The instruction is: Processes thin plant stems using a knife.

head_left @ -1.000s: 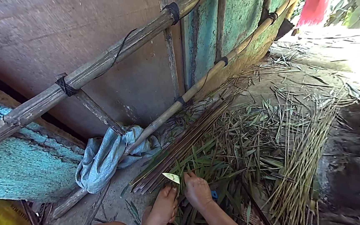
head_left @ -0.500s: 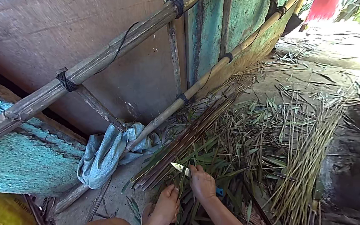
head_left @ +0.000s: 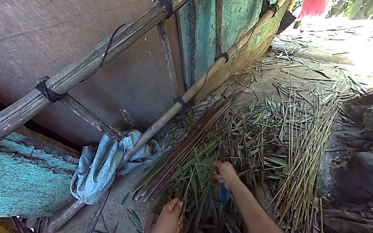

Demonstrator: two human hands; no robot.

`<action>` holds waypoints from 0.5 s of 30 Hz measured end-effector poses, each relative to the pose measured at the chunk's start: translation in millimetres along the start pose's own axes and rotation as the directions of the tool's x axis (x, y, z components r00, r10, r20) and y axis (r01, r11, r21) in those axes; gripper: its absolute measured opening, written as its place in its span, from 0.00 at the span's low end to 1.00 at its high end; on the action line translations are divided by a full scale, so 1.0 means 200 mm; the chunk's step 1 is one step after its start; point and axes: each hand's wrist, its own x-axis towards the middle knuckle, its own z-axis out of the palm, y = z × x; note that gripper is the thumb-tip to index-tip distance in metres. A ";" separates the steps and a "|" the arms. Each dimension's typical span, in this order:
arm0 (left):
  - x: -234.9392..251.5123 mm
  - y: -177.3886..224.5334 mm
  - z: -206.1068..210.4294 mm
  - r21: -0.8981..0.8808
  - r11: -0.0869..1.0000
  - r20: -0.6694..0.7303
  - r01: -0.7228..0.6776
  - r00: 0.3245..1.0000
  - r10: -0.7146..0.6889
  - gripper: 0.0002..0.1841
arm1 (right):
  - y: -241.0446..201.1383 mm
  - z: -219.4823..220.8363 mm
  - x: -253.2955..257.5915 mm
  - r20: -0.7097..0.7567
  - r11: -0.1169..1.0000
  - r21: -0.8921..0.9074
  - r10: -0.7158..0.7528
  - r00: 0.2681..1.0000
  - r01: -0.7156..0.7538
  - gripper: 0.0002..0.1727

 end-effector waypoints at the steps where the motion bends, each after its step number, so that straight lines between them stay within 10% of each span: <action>1: 0.01 0.02 0.00 -0.007 1.000 0.007 0.013 1.000 -0.013 0.14 | -0.02 0.04 -0.06 0.174 0.985 0.161 0.039 0.984 -0.067 0.19; 5: 0.01 0.07 0.03 -0.004 0.998 0.069 0.057 0.996 -0.057 0.16 | -0.04 0.16 -0.19 0.514 0.963 0.254 -0.058 0.856 -0.088 0.13; 9: -0.01 0.06 0.01 -0.031 0.997 0.152 0.068 0.986 -0.063 0.16 | -0.14 0.06 -0.11 0.073 0.942 0.306 -0.165 0.984 0.135 0.10; 12: 0.00 0.03 0.00 -0.062 0.997 0.117 0.047 0.992 -0.040 0.16 | -0.14 -0.02 -0.06 -0.097 0.940 -0.119 -0.332 0.938 0.321 0.16; 15: 0.01 0.05 -0.02 -0.059 0.998 -0.004 0.029 1.000 -0.030 0.16 | -0.09 0.13 -0.24 0.228 0.692 -0.595 -0.342 0.912 0.408 0.19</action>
